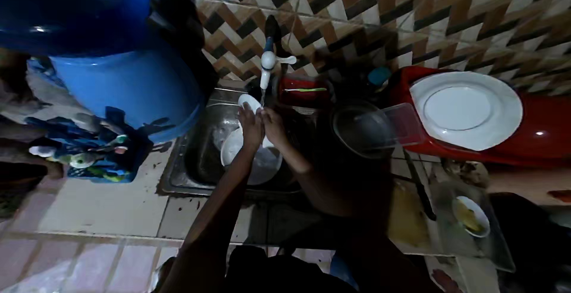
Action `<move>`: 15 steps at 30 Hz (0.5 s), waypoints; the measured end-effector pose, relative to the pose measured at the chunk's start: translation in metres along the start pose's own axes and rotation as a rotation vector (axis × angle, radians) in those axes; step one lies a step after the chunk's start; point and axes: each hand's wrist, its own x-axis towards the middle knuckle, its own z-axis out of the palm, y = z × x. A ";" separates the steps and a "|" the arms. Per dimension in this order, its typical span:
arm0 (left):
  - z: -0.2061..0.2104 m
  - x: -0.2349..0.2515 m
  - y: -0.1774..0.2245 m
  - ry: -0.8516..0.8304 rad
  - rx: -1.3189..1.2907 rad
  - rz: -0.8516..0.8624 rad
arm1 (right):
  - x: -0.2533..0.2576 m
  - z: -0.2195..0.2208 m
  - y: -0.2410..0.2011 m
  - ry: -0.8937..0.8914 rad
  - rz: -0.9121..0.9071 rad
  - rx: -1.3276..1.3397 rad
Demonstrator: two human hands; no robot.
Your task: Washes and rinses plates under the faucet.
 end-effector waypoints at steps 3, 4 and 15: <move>-0.032 -0.023 0.025 0.065 -0.384 -0.256 | -0.006 0.026 -0.011 -0.141 -0.096 -0.184; -0.047 -0.026 0.028 0.083 -0.480 -0.342 | -0.015 0.036 -0.009 -0.194 -0.178 -0.255; -0.112 -0.066 -0.042 0.177 -0.766 -0.469 | 0.033 0.027 0.100 -0.397 -0.203 -0.770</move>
